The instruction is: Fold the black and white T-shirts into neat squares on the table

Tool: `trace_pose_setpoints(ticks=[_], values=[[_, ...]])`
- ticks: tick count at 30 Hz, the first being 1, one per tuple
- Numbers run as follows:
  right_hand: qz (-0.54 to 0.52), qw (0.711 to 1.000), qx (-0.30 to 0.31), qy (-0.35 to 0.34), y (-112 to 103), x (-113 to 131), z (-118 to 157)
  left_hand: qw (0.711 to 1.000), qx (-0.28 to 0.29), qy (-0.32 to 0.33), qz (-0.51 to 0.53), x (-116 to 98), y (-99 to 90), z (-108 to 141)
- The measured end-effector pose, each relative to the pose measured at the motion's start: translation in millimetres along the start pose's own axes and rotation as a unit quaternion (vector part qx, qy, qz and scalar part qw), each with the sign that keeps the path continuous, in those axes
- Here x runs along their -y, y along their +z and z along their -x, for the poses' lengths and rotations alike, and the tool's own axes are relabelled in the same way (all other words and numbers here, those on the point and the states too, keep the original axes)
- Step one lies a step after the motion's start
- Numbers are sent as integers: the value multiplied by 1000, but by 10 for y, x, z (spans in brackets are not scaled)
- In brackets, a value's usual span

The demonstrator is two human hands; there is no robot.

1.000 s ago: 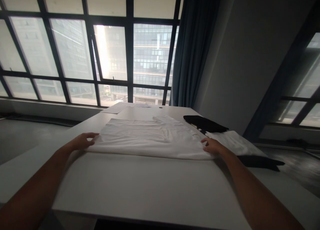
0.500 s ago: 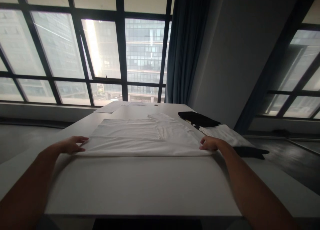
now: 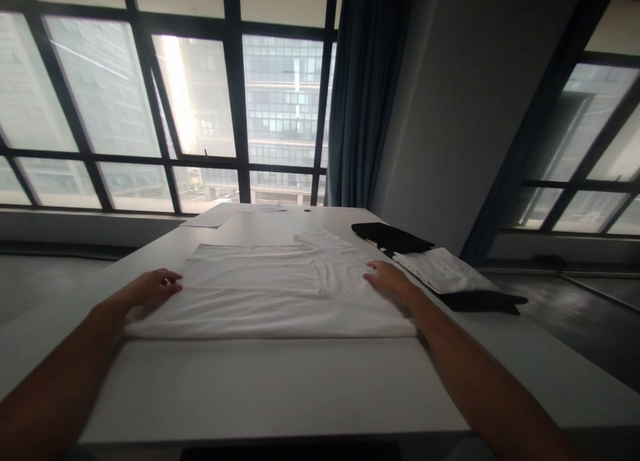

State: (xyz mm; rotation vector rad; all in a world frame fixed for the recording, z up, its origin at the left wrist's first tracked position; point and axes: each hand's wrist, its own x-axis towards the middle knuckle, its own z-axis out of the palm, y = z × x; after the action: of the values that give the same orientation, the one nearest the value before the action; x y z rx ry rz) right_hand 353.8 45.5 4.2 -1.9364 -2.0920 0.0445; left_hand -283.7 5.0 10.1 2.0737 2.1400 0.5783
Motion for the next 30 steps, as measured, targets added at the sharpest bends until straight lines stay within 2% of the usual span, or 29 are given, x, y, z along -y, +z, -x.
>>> trace_pose_setpoints(ticks=[3, 6, 9, 13, 15, 18, 20, 24, 27, 30], values=[[-13, 1000, -13, -3, 152, 51, -48, 999, 45, 15, -23, 55, 46, 14], [-39, 999, -20, 7, 188, 38, -81, 998, 60, 17, -32, 97, 16, 43], [-71, 996, -47, -6, 153, 55, -103, 998, 32, 10, -49, 54, -47, 65], [-105, 978, -174, -45, 114, 95, -106, 997, -35, -4, -62, -52, -82, 78], [-77, 977, -195, -37, 130, 99, -94, 997, -39, -5, -69, -78, -52, 80], [13, 993, -121, 1, 174, 111, -64, 996, -6, -16, -82, -63, 29, 73], [57, 995, -77, 17, 181, 145, -39, 996, -9, -12, -91, -36, 81, 56], [51, 996, -72, -9, 143, 267, 15, 993, -52, 37, -103, -42, 199, 7], [24, 998, -26, -55, 168, 323, 47, 993, 3, 89, -83, -117, 349, -7], [23, 996, 49, -67, 270, 305, 59, 991, 59, 80, -94, -186, 503, 1]])
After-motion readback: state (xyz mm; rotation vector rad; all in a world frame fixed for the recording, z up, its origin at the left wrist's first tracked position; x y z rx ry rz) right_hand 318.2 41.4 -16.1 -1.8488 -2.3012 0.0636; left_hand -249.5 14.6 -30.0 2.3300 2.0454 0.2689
